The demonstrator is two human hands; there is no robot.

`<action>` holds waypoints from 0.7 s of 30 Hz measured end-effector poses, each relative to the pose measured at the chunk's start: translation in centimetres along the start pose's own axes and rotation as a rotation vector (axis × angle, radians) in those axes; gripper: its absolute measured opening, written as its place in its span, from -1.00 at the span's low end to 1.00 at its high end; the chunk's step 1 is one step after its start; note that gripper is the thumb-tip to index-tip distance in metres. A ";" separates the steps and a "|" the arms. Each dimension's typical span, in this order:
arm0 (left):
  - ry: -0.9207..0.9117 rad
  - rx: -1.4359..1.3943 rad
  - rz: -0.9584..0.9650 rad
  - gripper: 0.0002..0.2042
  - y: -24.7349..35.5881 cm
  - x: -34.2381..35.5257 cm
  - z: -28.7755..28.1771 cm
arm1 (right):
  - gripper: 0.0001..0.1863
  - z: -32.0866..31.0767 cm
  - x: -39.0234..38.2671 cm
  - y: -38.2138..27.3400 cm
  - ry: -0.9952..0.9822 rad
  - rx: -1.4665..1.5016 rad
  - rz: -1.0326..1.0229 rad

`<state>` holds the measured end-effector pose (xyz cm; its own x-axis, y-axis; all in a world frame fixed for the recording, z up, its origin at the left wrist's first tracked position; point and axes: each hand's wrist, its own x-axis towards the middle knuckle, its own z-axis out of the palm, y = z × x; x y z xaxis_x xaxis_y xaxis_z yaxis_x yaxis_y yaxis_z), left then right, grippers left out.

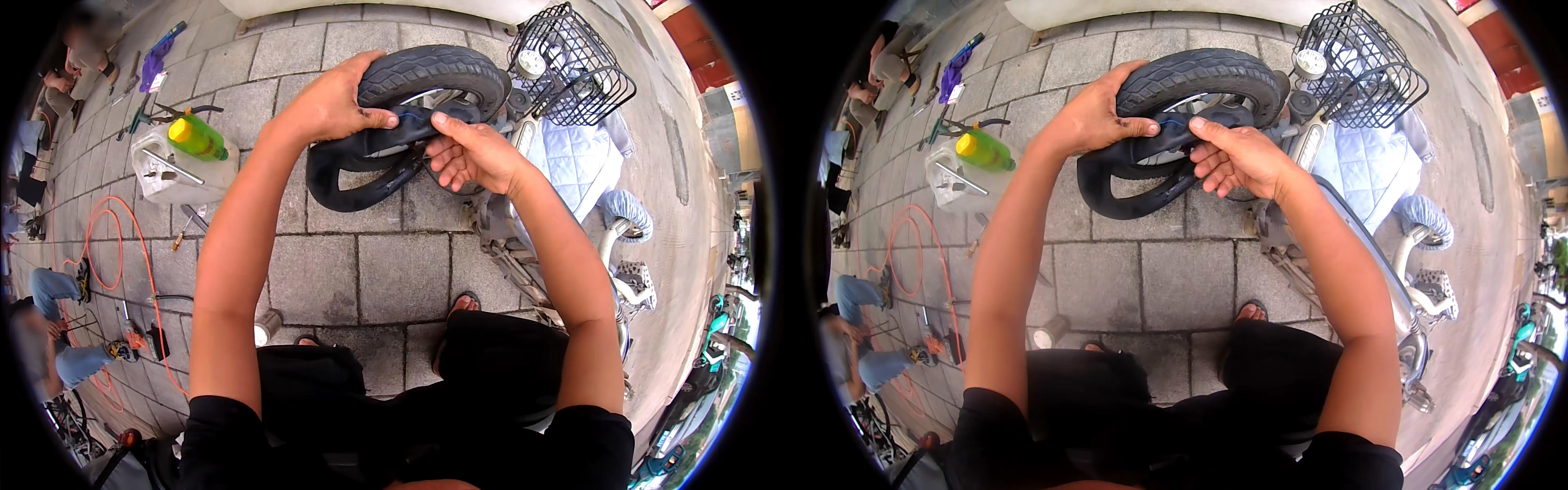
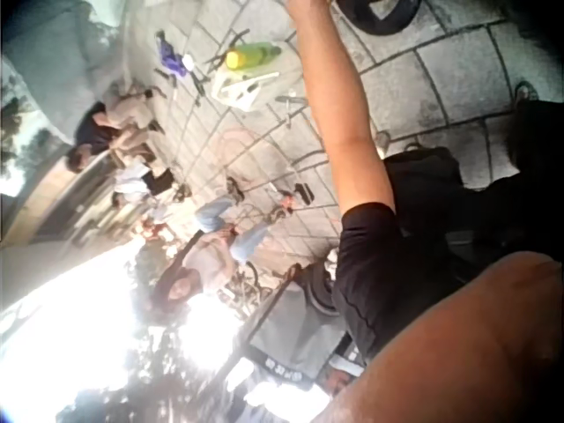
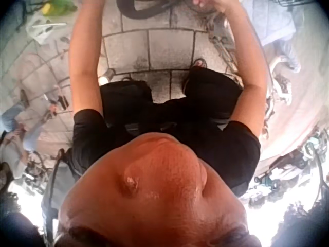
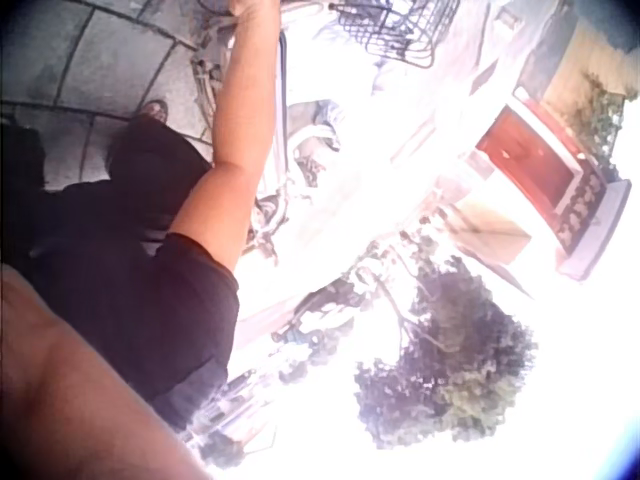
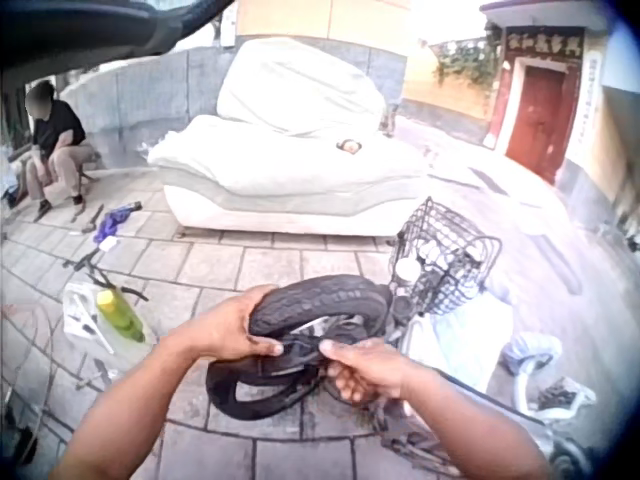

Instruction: The person removes a bicycle inner tube from a tire, soaks it in a basin of water to locate a leak, and then attempts to reseat the tube into the tire. They use their hands to manipulate the tube and tire throughout the process.

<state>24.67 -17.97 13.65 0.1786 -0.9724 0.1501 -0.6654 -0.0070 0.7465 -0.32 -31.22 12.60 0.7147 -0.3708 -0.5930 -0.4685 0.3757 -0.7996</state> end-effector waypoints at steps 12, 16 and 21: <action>0.162 -0.163 -0.125 -0.13 -1.0 -2.9 2.7 | 0.01 3.5 2.0 2.3 -0.099 -0.055 -0.059; 0.100 -0.361 -0.222 -0.16 -2.5 -3.4 1.9 | -0.50 6.0 4.5 1.4 0.105 0.116 -0.218; -0.005 -0.240 -0.224 -0.27 -2.9 -2.1 -0.2 | -0.68 7.1 4.6 1.2 0.218 0.187 -0.266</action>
<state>26.32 -15.90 11.30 0.2974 -0.9540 -0.0379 -0.4197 -0.1663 0.8923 6.08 -26.42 9.60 0.6618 -0.6403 -0.3899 -0.1646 0.3833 -0.9089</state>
